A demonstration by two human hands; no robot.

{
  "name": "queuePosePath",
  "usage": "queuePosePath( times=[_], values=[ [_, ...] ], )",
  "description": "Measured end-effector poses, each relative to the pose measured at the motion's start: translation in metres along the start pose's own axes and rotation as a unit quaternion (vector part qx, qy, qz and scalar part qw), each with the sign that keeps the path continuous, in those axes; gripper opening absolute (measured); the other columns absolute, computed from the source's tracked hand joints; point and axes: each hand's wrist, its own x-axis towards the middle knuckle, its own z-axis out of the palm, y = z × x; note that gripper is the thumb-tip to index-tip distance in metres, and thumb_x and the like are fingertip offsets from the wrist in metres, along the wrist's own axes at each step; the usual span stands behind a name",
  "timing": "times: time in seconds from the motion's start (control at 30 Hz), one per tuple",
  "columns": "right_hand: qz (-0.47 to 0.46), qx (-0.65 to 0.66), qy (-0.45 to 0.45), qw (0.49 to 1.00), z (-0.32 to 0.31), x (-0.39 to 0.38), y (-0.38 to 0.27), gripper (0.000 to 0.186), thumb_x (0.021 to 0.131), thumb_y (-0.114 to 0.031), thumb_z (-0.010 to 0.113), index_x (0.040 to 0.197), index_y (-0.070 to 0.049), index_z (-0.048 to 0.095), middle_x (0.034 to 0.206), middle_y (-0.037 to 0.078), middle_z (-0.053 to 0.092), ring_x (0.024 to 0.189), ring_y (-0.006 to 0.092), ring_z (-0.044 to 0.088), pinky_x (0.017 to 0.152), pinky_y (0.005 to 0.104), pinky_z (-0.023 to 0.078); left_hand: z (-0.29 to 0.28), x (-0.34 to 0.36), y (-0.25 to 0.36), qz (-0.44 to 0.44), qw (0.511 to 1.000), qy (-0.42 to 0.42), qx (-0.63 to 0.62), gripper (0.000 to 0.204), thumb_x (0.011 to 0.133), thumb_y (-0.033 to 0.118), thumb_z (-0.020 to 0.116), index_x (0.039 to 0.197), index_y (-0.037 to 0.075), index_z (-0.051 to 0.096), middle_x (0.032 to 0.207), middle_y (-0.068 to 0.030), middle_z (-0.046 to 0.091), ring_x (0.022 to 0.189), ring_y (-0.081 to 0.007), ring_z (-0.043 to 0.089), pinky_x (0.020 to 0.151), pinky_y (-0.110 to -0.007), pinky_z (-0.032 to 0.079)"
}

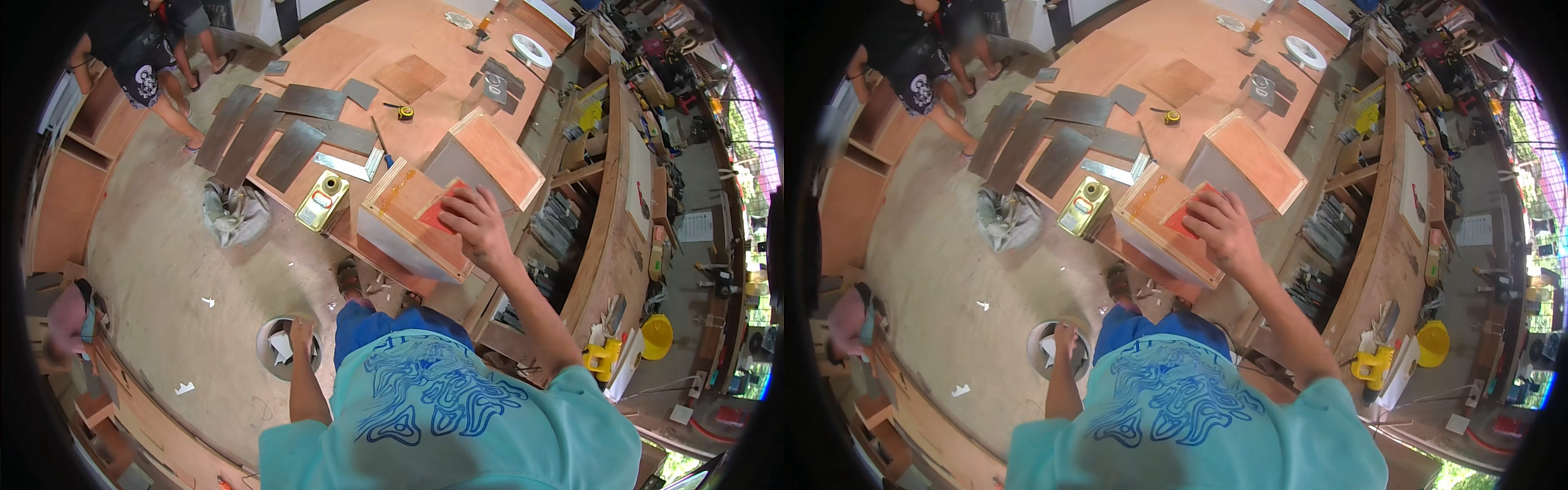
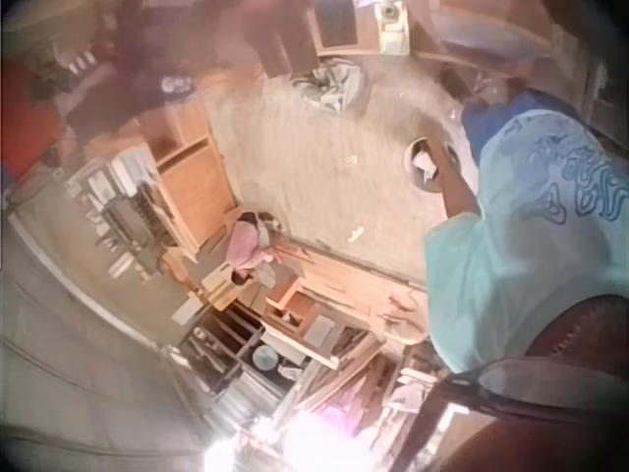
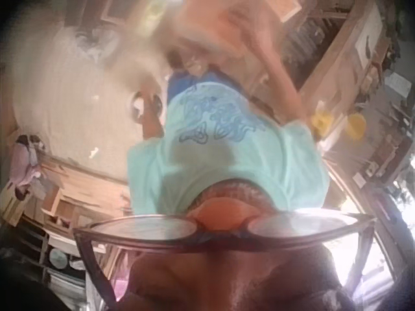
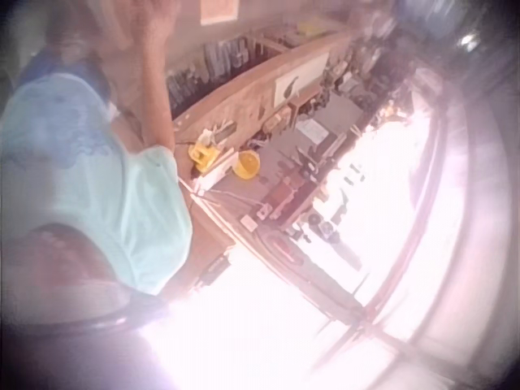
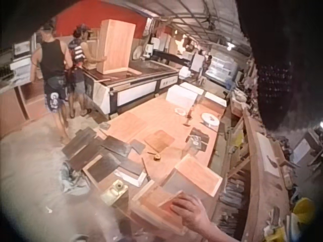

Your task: The person sands a small wooden cabinet with sandpaper and then applies a liquid finish using a red cloth. The person handles the cabinet, sandpaper, and a container of finish while working at a cluttered workbench.

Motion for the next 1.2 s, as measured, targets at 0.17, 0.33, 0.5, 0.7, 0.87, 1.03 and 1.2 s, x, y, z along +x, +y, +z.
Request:
queuePosePath(
  times=[0.17,0.33,0.5,0.7,0.87,1.03,1.2],
  values=[
    [-0.087,0.015,-0.069,0.994,0.041,0.004,0.042,0.036,0.068,0.002,0.065,0.103,-0.006,0.068,0.113,0.008,0.067,0.116,0.029,0.058,0.104,0.0533,0.041,-0.019,-0.092,-0.116,-0.085,0.994,-0.027,0.065,0.054,0.078,0.016,0.071,0.129,0.005,0.058,0.071,-0.0058,0.059,0.055,-0.0171,0.055,0.045,-0.036,0.042],
    [-0.109,0.058,-0.067,0.99,0.059,0.025,0.05,0.04,0.067,0.001,0.065,0.106,-0.005,0.068,0.114,0.009,0.068,0.116,0.0296,0.058,0.104,0.0511,0.041,0.004,-0.187,-0.178,-0.161,0.981,-0.035,-0.098,0.047,0.082,0.021,0.069,0.125,0.002,0.062,0.073,-0.0072,0.061,0.06,-0.0164,0.058,0.049,-0.035,0.045],
    [-0.094,0.06,-0.068,0.991,0.075,0.018,0.05,0.04,0.067,0.004,0.063,0.106,-0.004,0.068,0.112,0.01,0.068,0.114,0.0295,0.059,0.1,0.0481,0.044,0.023,-0.174,-0.202,-0.105,0.989,-0.052,-0.092,0.048,0.084,0.023,0.068,0.126,0.001,0.061,0.079,-0.009,0.063,0.064,-0.0155,0.06,0.052,-0.034,0.047],
    [-0.104,0.082,-0.055,0.99,0.042,0.036,0.013,0.036,0.066,0.004,0.062,0.101,-0.003,0.069,0.107,0.01,0.069,0.11,0.0288,0.061,0.096,0.0481,0.046,0.038,-0.093,-0.194,0.056,0.998,-0.025,-0.006,0.048,0.087,0.025,0.067,0.127,-0.001,0.059,0.087,-0.0111,0.066,0.068,-0.0145,0.061,0.057,-0.032,0.049],
    [-0.103,0.066,-0.086,0.989,0.053,0.032,0.041,0.035,0.065,0.005,0.061,0.099,-0.002,0.069,0.105,0.01,0.07,0.107,0.0297,0.062,0.096,0.049,0.046,0.022,-0.081,-0.022,-0.048,0.993,-0.079,-0.072,0.053,0.084,0.02,0.071,0.129,-0.002,0.054,0.085,-0.0053,0.064,0.068,-0.0126,0.058,0.054,-0.028,0.044],
    [-0.099,0.069,-0.132,0.984,0.07,0.049,0.04,0.033,0.065,0.003,0.059,0.096,-0.002,0.069,0.102,0.011,0.07,0.106,0.0295,0.062,0.094,0.0466,0.046,-0.005,-0.048,-0.009,0.025,0.991,-0.06,-0.119,0.05,0.085,0.021,0.065,0.127,-0.005,0.054,0.088,-0.0063,0.064,0.07,-0.0111,0.056,0.061,-0.025,0.045],
    [-0.072,0.049,-0.172,0.981,0.058,0.051,0.032,0.03,0.065,0.002,0.059,0.093,-0.003,0.068,0.102,0.011,0.07,0.107,0.0281,0.062,0.091,0.0435,0.046,-0.023,-0.058,0.019,-0.012,0.996,-0.093,0.01,0.054,0.086,0.021,0.065,0.13,-0.008,0.052,0.093,-0.0098,0.065,0.075,-0.0131,0.059,0.065,-0.027,0.048]
  ],
)
